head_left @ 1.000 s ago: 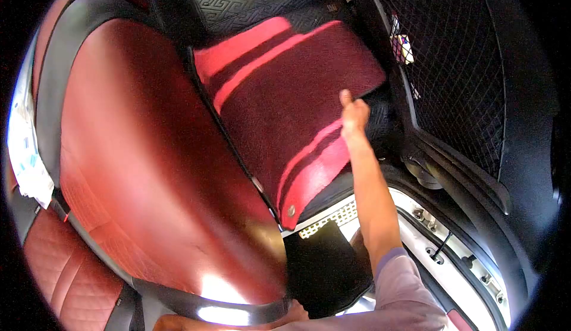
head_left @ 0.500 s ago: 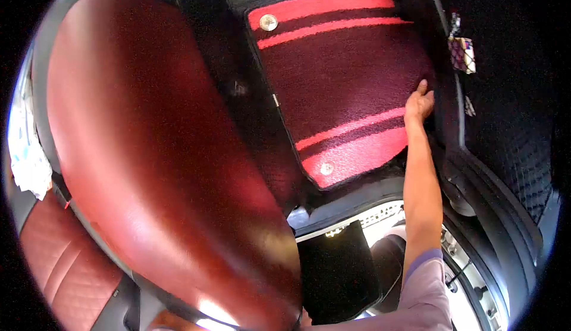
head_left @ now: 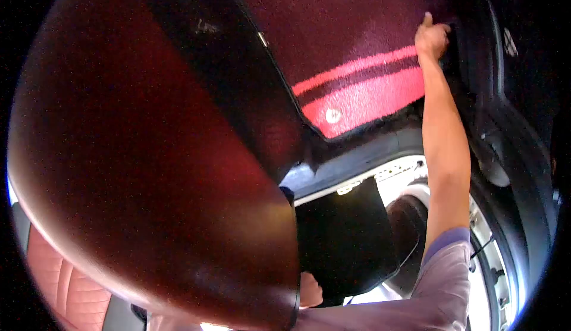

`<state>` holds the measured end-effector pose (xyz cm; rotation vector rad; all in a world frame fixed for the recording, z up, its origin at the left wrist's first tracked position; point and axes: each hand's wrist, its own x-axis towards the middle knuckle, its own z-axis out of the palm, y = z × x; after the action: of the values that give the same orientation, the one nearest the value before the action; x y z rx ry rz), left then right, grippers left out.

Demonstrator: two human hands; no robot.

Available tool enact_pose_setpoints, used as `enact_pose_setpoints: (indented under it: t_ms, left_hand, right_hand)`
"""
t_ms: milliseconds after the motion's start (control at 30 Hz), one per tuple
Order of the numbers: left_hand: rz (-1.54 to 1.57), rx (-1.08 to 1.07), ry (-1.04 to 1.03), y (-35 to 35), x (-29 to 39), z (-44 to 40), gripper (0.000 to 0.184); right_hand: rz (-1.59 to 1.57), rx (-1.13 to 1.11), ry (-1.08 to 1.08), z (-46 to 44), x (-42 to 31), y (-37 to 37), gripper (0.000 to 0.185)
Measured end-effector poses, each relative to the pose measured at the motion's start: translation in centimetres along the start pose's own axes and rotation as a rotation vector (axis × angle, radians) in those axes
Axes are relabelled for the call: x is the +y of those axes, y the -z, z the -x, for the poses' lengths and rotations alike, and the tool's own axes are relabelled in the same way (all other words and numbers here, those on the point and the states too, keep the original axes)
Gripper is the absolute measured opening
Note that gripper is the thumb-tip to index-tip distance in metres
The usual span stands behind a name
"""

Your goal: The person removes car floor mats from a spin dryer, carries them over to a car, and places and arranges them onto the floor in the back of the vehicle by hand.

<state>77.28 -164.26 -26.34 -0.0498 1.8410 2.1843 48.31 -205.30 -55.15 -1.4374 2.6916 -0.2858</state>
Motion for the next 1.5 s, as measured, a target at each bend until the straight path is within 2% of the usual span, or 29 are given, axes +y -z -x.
enact_pose_setpoints:
  t_ms: [33,100,167,233,300,333,367,500,533,633,667,767,800,867,900,933,967,1033,1067,1100,1133,1167,1200,1233,1300,1367,1400,1433,1500]
  left_hand:
    - [-0.006,-0.007,-0.008,-0.2,0.2,0.1,0.024]
    - [-0.022,-0.014,-0.009,-0.2,0.1,0.4,0.023]
    - [-0.035,-0.004,-0.018,-0.3,-0.1,0.9,0.023]
    - [-0.052,-0.002,-0.024,-0.7,-0.2,0.9,0.023]
    - [-0.076,0.001,-0.027,-0.9,-0.8,0.8,0.023]
    - [-0.09,-0.003,-0.031,-0.9,-1.1,0.7,0.023]
    - [-0.101,-0.002,-0.033,-1.0,-1.2,0.6,0.023]
    - [-0.132,0.064,-0.035,-2.9,-2.0,-0.6,0.022]
    - [-0.261,0.198,-0.035,-3.9,-2.3,-0.9,0.021]
    - [-0.325,0.34,0.034,-4.2,-1.3,-0.9,0.02]
    - [-0.284,0.45,0.03,-5.1,-1.6,-1.3,0.026]
    - [-0.233,0.603,0.008,-8.1,-4.5,-3.5,0.039]
    - [-0.166,0.653,0.032,-7.6,-4.0,-2.6,0.054]
    - [-0.063,0.728,0.148,-8.8,-4.3,-2.7,0.063]
    - [-0.009,0.757,0.211,-9.3,-4.0,-2.8,0.067]
    - [0.091,0.8,0.263,-9.5,-2.0,-1.8,0.072]
    - [0.227,0.801,0.245,-9.4,0.1,-0.4,0.073]
    - [0.246,0.963,0.16,-10.0,2.6,-0.1,0.069]
    - [0.267,1.143,0.091,-10.7,2.3,-1.4,0.062]
    - [0.502,1.285,0.03,-9.4,5.9,0.3,0.056]
    - [0.556,1.271,-0.029,-7.9,6.7,1.1,0.054]
    - [0.615,1.255,-0.084,-7.2,7.3,1.3,0.053]
    - [0.338,1.488,-0.077,-6.8,6.1,-0.5,0.051]
    - [0.381,1.311,0.088,-4.9,9.5,2.6,0.052]
    - [0.567,1.322,0.107,-3.1,11.5,4.1,0.052]
    - [0.728,1.379,-0.18,0.2,8.7,2.7,0.049]
    - [0.759,1.387,-0.259,1.1,9.0,2.4,0.049]
    - [0.788,1.396,-0.335,2.0,9.6,2.4,0.048]
    - [0.618,1.409,-0.268,3.9,12.2,4.1,0.049]
  right_hand:
    - [-0.013,-0.028,-0.06,0.7,-1.1,1.0,0.093]
    - [-0.173,-0.036,-0.118,2.3,-2.0,2.5,0.09]
    - [0.055,0.094,0.02,6.5,-2.7,3.4,0.097]
    - [-0.162,0.2,0.45,12.7,-2.6,3.9,0.093]
    - [-0.004,0.099,0.735,21.2,-2.7,3.3,0.074]
    - [0.012,-0.033,0.856,24.6,-1.0,1.7,0.07]
    - [-0.025,-0.12,0.835,25.5,-0.2,1.2,0.067]
    - [0.013,-0.124,0.8,24.5,-1.7,2.2,0.066]
    - [-0.086,-0.108,0.84,24.7,-1.6,2.7,0.067]
    - [0.01,-0.282,0.845,25.1,-0.5,4.5,0.069]
    - [0.056,-0.371,0.858,25.7,0.2,5.5,0.07]
    - [-0.129,-1.141,0.85,25.8,3.9,8.8,0.062]
    - [-0.015,-1.268,0.736,26.5,2.6,13.8,0.054]
    - [-0.004,-1.15,0.726,28.7,1.7,22.8,0.047]
    - [-0.06,-0.999,0.817,30.2,2.3,26.9,0.046]
    - [-0.19,-0.817,0.785,31.6,2.1,31.3,0.046]
    - [-0.266,-0.643,0.703,33.5,2.3,34.9,0.048]
    - [-0.373,-0.31,0.487,37.0,3.1,40.9,0.052]
    - [-0.479,-0.176,0.437,39.2,1.6,42.8,0.053]
    - [-0.59,-0.04,0.373,41.6,0.4,43.7,0.054]
    - [-0.676,-0.156,0.333,43.4,0.7,43.5,0.054]
    - [-0.48,-0.337,0.384,45.0,1.3,44.5,0.053]
    - [-0.57,-0.442,0.283,45.5,1.7,44.7,0.058]
    - [-0.653,-0.548,0.182,45.9,2.5,44.6,0.063]
    - [-1.233,-0.677,-0.063,46.0,4.4,44.4,0.092]
    - [-0.642,-0.784,0.252,46.9,3.4,48.0,0.107]
    - [-0.505,-0.836,0.229,46.8,1.4,49.5,0.117]
    - [-0.583,-0.76,0.188,46.9,-0.1,50.0,0.106]
    - [-0.533,-0.65,0.069,46.2,-2.8,50.5,0.09]
